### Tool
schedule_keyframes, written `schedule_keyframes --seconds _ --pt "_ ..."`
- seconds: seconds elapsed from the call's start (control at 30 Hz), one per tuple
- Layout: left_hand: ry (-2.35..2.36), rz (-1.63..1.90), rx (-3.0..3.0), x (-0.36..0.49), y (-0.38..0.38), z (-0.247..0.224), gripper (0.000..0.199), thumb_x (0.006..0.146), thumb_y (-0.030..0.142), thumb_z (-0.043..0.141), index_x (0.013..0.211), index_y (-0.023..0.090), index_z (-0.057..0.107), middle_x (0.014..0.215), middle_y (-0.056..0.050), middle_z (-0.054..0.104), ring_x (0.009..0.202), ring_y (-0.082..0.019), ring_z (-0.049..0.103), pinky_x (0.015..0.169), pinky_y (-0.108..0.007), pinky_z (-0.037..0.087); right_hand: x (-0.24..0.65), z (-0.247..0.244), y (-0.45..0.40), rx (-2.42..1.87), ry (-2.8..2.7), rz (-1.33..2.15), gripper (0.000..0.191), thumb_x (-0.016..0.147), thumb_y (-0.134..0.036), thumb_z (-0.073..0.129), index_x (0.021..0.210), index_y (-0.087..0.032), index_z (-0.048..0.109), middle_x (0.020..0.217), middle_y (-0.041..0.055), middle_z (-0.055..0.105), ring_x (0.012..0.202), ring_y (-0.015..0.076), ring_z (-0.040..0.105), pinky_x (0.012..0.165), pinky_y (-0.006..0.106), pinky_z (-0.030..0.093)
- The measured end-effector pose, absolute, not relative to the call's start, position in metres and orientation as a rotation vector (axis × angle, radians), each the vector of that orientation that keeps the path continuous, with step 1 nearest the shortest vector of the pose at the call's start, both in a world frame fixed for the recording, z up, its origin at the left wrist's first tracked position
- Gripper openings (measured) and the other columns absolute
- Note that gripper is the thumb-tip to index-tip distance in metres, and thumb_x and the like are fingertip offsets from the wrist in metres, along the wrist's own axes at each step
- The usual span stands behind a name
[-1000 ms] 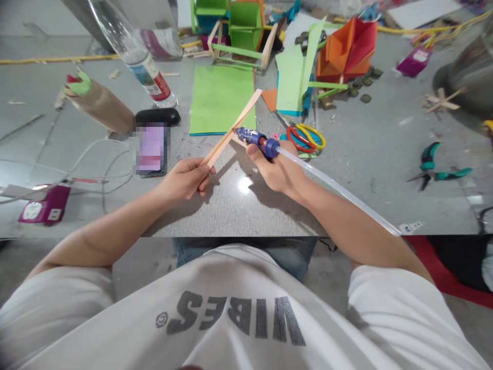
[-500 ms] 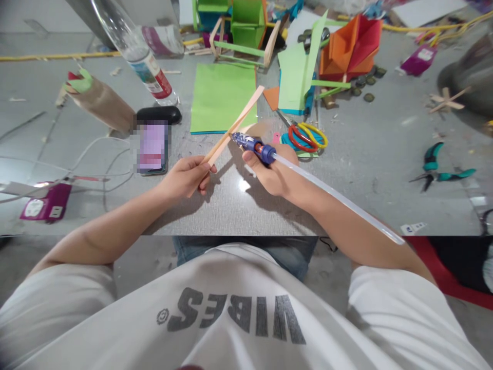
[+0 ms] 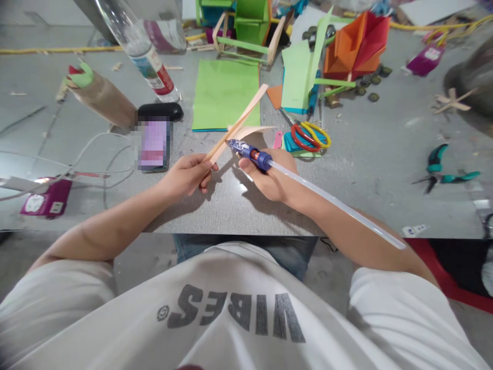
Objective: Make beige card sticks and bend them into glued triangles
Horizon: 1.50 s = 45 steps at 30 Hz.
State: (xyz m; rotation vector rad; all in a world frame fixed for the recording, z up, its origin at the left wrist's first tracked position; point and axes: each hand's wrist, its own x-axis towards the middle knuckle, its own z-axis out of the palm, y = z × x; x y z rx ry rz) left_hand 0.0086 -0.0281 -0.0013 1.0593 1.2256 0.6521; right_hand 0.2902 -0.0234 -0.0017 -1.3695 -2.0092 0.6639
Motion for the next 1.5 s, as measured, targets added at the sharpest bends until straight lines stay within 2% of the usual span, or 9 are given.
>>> schedule_keyframes --seconds 0.2,0.33,0.53,0.67,0.9,1.07,1.2,1.37,1.5 --pt "1.223 0.656 1.068 0.009 -0.028 -0.003 0.021 0.119 0.027 0.066 0.1 0.02 0.072 0.057 0.005 0.057 0.048 -0.012 0.06 0.053 -0.021 0.05 0.288 -0.001 -0.026 -1.375 -2.031 0.676 0.085 0.105 -0.105 0.06 0.067 -0.029 0.053 0.057 0.0027 0.044 0.058 0.0223 0.043 0.061 0.042 0.026" --pt "1.234 0.653 1.077 0.011 -0.03 0.002 0.025 0.12 0.022 0.06 0.098 0.02 0.072 0.056 0.005 0.057 0.048 -0.012 0.06 0.053 -0.021 0.049 0.287 -0.001 -0.029 -1.381 -2.049 0.686 0.084 0.108 -0.102 0.06 0.068 -0.028 0.052 0.06 0.0041 0.049 0.06 0.0224 0.044 0.063 0.042 0.027" --pt "1.226 0.64 1.072 0.013 -0.032 0.007 0.024 0.12 0.024 0.061 0.099 0.021 0.071 0.056 0.005 0.057 0.047 -0.012 0.059 0.053 -0.022 0.05 0.284 0.002 -0.032 -1.352 -2.083 0.731 0.087 0.108 -0.106 0.047 0.07 -0.028 0.05 0.064 0.0058 0.05 0.064 0.0231 0.044 0.066 0.043 0.025" --pt "1.217 0.656 1.076 0.011 -0.031 0.002 0.022 0.12 0.027 0.065 0.099 0.021 0.071 0.056 0.006 0.056 0.048 -0.013 0.06 0.054 -0.023 0.052 0.283 0.002 -0.032 -1.337 -2.087 0.748 0.088 0.107 -0.107 0.048 0.07 -0.028 0.048 0.063 0.005 0.048 0.063 0.0226 0.043 0.066 0.043 0.024" --pt "1.225 0.662 1.079 0.012 -0.029 0.0 0.022 0.119 0.018 0.058 0.1 0.021 0.07 0.056 0.007 0.056 0.046 -0.012 0.059 0.052 -0.022 0.049 0.281 -0.005 -0.033 -1.307 -2.102 0.753 0.091 0.105 -0.112 0.042 0.07 -0.028 0.047 0.061 0.0042 0.048 0.06 0.0212 0.042 0.064 0.044 0.025" --pt "1.224 0.658 1.085 0.012 -0.029 0.0 0.017 0.116 0.02 0.064 0.1 0.021 0.069 0.057 0.007 0.057 0.046 -0.011 0.059 0.052 -0.021 0.049 0.282 -0.01 -0.034 -1.325 -2.078 0.767 0.089 0.107 -0.11 0.043 0.076 -0.027 0.056 0.065 0.0036 0.052 0.065 0.0222 0.048 0.066 0.042 0.029" --pt "1.236 0.671 1.088 0.013 -0.03 0.0 0.022 0.117 0.017 0.058 0.098 0.021 0.069 0.056 0.007 0.057 0.046 -0.012 0.059 0.052 -0.021 0.049 0.285 -0.012 -0.031 -1.301 -2.093 0.757 0.09 0.105 -0.112 0.043 0.073 -0.027 0.053 0.064 0.0036 0.05 0.064 0.0219 0.047 0.065 0.042 0.028" --pt "1.232 0.669 1.096 0.014 -0.031 0.003 0.019 0.116 0.018 0.061 0.099 0.021 0.069 0.056 0.007 0.056 0.047 -0.012 0.059 0.052 -0.021 0.049 0.286 -0.007 -0.03 -1.309 -2.121 0.747 0.081 0.11 -0.101 0.051 0.075 -0.027 0.054 0.066 0.0034 0.049 0.065 0.0222 0.048 0.066 0.041 0.03" --pt "1.236 0.661 1.109 0.013 -0.032 0.005 0.016 0.115 0.02 0.063 0.099 0.021 0.068 0.056 0.007 0.055 0.047 -0.012 0.057 0.053 -0.02 0.049 0.285 -0.001 -0.03 -1.323 -2.143 0.698 0.085 0.108 -0.105 0.045 0.072 -0.028 0.047 0.064 0.0031 0.043 0.065 0.0219 0.046 0.065 0.042 0.027"
